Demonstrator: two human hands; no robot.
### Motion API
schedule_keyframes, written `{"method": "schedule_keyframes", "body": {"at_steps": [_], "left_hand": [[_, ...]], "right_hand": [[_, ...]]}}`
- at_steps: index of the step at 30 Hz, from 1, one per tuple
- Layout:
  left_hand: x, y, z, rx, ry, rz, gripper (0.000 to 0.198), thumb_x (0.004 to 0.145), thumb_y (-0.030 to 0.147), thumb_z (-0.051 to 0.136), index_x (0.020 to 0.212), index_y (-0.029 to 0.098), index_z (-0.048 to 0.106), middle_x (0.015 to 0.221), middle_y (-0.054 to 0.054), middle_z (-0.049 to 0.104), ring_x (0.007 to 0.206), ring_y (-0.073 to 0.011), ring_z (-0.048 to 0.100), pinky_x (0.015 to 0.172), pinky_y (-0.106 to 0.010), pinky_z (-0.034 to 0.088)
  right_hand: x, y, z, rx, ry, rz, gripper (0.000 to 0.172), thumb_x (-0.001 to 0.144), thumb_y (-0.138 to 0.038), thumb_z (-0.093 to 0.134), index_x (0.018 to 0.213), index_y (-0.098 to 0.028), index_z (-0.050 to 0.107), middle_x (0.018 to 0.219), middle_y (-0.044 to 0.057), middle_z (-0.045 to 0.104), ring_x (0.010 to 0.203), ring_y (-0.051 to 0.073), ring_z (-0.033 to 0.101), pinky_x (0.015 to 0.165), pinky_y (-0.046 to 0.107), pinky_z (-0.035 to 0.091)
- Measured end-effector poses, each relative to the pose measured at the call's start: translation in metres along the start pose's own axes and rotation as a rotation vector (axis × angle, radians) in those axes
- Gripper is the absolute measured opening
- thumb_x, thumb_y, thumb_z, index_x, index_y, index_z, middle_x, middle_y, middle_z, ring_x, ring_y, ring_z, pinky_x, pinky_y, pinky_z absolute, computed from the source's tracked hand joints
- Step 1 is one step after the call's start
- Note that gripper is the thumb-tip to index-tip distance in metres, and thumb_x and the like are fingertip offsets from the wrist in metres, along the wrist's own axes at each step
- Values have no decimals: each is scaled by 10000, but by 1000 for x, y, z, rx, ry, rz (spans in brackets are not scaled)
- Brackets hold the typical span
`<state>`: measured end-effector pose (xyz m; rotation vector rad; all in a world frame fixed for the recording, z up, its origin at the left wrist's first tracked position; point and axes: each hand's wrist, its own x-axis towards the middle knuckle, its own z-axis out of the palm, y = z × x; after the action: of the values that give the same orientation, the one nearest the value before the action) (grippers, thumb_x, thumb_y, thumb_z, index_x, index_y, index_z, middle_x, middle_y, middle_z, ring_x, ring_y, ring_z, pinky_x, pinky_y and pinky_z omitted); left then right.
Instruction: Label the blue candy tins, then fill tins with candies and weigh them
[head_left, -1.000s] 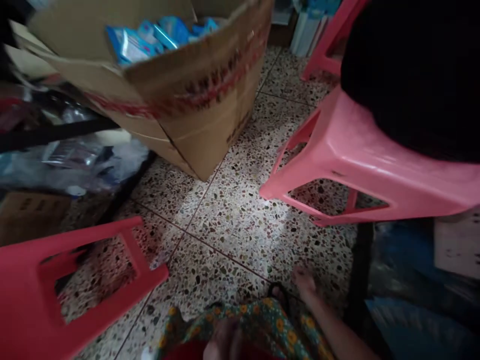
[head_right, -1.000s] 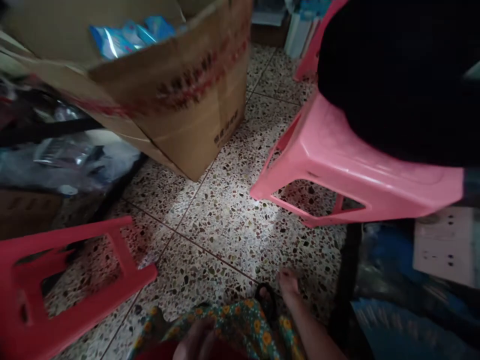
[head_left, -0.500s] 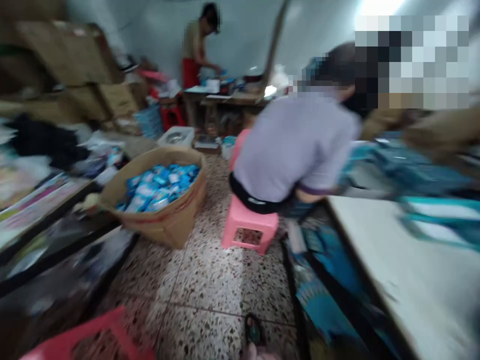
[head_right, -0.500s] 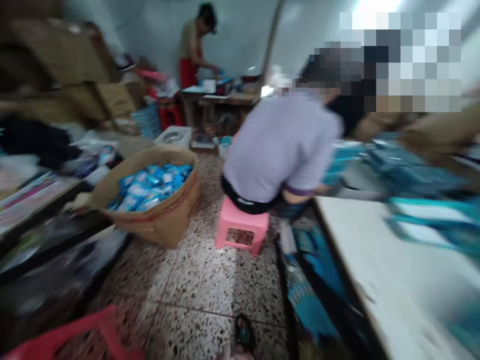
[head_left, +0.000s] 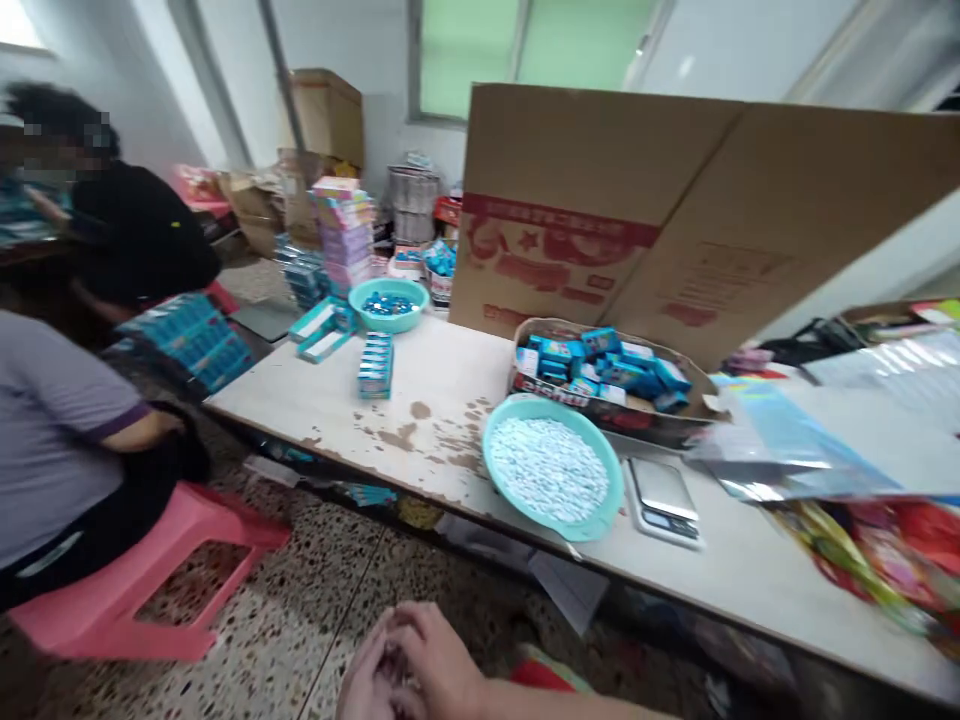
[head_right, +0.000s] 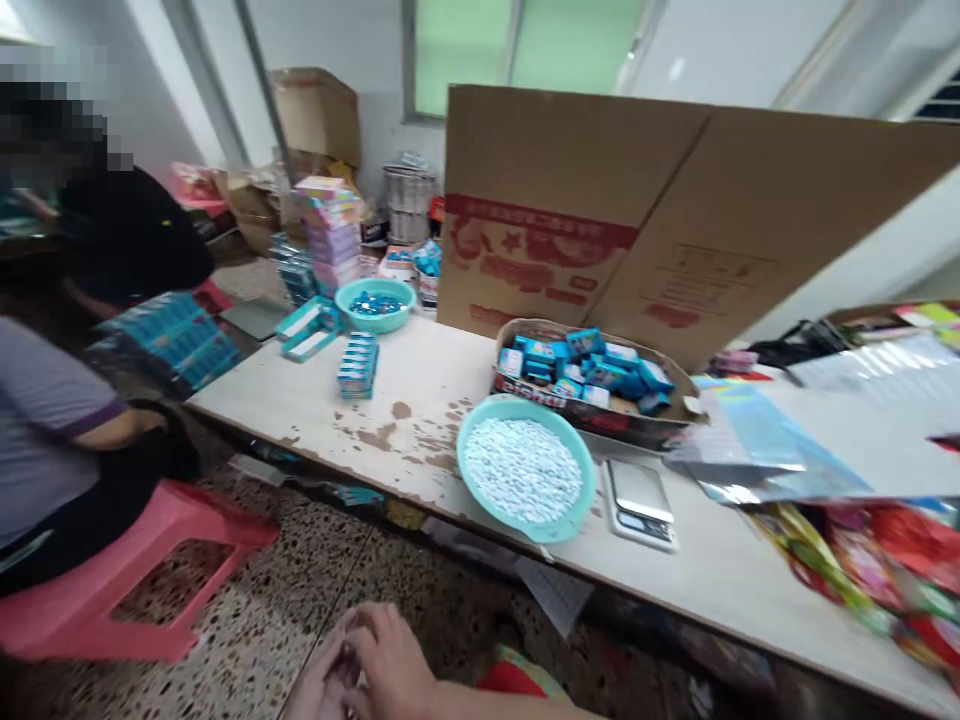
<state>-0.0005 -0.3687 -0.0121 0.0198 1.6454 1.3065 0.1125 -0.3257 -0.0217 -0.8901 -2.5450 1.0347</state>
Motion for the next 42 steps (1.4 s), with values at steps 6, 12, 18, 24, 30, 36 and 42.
{"method": "schedule_keyframes", "body": {"at_steps": [6,12,18,24,30,36,42], "left_hand": [[-18,10,133,-61,-123,122,409,578,445,700,848,147,626,525,61,435,432,-58,388,389,-173,279],[-34,41,290,725,-90,861,416,851,458,416,1072,155,595,983,-90,623,983,-202,558,865,-333,455],[-16,9,366,1460,12,997,701,863,551,369,1433,155,263,1494,-185,214,1378,-382,131,1077,-557,175],[2,-9,396,1597,113,896,773,833,664,268,1443,190,249,1500,-197,180,1348,-479,105,1017,-667,127],[17,-7,414,1562,169,994,815,800,678,359,1437,178,270,1496,-201,198,1368,-415,123,1051,-618,126],[38,6,441,1515,66,1000,733,795,637,429,1380,197,392,1425,-164,356,1336,-343,249,1078,-516,183],[22,16,434,1524,-238,963,586,835,589,396,1340,295,448,1390,-94,431,1286,-321,334,1041,-504,250]], "right_hand": [[-120,89,-126,151,70,337,285,715,-185,644,997,-215,623,967,37,639,905,207,573,826,311,446],[-255,202,-214,261,501,642,243,789,-284,534,991,-174,612,918,63,637,822,203,595,755,312,478],[-300,329,-311,117,1123,866,684,759,-534,529,1274,-94,436,1211,180,518,1085,289,496,974,455,370],[-269,400,-328,314,1225,899,704,868,-545,308,1387,-70,280,1308,183,473,1186,229,474,1009,368,362],[-242,396,-312,376,1238,833,725,860,-582,326,1385,-81,316,1336,185,453,1241,266,427,1053,419,306],[-231,397,-307,365,1148,832,747,851,-595,365,1385,-76,314,1359,198,420,1260,303,395,1062,466,280],[-254,383,-316,169,1183,830,709,818,-597,454,1350,-138,361,1345,175,390,1223,314,404,1008,481,349]]}}
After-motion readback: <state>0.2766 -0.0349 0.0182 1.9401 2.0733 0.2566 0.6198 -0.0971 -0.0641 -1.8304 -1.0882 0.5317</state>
